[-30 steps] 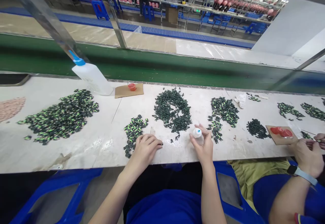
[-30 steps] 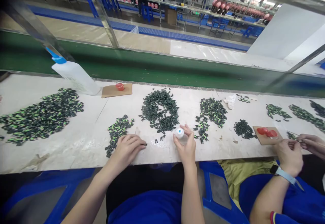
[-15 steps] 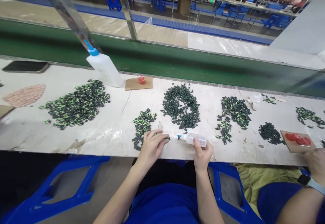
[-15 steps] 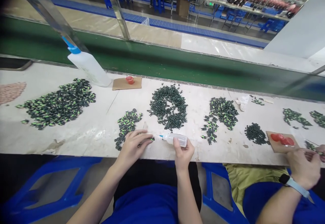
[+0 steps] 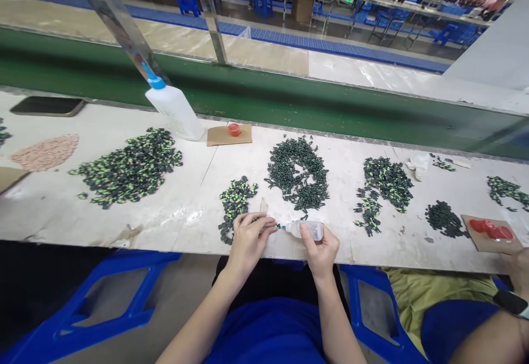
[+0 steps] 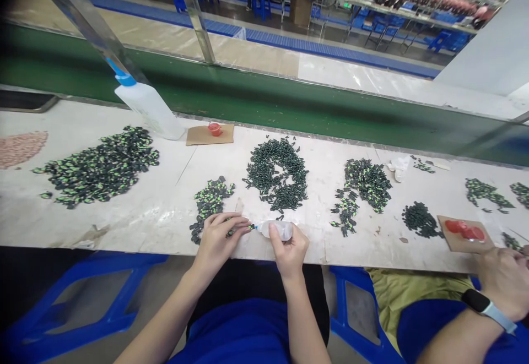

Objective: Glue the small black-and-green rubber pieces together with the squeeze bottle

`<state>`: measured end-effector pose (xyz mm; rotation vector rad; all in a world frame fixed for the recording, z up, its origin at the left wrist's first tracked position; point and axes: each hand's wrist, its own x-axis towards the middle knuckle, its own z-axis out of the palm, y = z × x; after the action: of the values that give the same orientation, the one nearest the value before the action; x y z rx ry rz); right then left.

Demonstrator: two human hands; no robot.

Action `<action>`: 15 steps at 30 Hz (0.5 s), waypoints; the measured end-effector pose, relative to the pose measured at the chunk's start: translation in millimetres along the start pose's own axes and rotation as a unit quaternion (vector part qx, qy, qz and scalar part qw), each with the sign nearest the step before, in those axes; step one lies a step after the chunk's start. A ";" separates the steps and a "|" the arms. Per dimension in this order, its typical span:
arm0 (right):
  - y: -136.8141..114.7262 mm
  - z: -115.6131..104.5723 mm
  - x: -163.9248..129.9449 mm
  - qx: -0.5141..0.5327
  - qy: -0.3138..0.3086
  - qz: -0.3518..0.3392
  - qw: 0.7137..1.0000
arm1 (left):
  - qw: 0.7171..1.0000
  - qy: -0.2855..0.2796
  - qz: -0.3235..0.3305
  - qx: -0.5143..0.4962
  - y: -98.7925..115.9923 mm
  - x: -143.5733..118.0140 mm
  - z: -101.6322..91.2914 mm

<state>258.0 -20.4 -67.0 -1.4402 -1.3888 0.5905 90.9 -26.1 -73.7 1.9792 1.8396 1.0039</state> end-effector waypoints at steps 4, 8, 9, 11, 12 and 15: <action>3.1 1.5 -0.8 0.001 -0.013 0.005 1.000 | 1.000 0.002 -0.002 -0.002 0.6 0.2 -0.5; 3.4 1.5 -0.3 0.008 -0.007 0.020 1.000 | 1.000 -0.003 -0.004 -0.002 0.5 0.4 -0.7; 2.9 1.3 0.0 0.011 -0.002 0.023 1.000 | 1.000 -0.006 -0.005 -0.002 0.3 0.4 -0.6; 1.6 0.9 0.6 0.017 0.001 0.025 1.000 | 1.000 -0.007 -0.007 -0.002 -0.1 0.4 -0.2; 1.1 0.6 0.7 0.018 -0.001 0.024 1.000 | 1.000 -0.005 -0.007 -0.002 -0.3 0.4 0.0; 0.8 0.3 0.8 0.013 -0.009 0.016 1.000 | 1.000 0.000 -0.005 -0.003 -0.1 0.2 0.8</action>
<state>258.3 -19.5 -67.6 -1.4418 -1.3679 0.6418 91.3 -25.7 -74.3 1.9653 1.8431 1.0053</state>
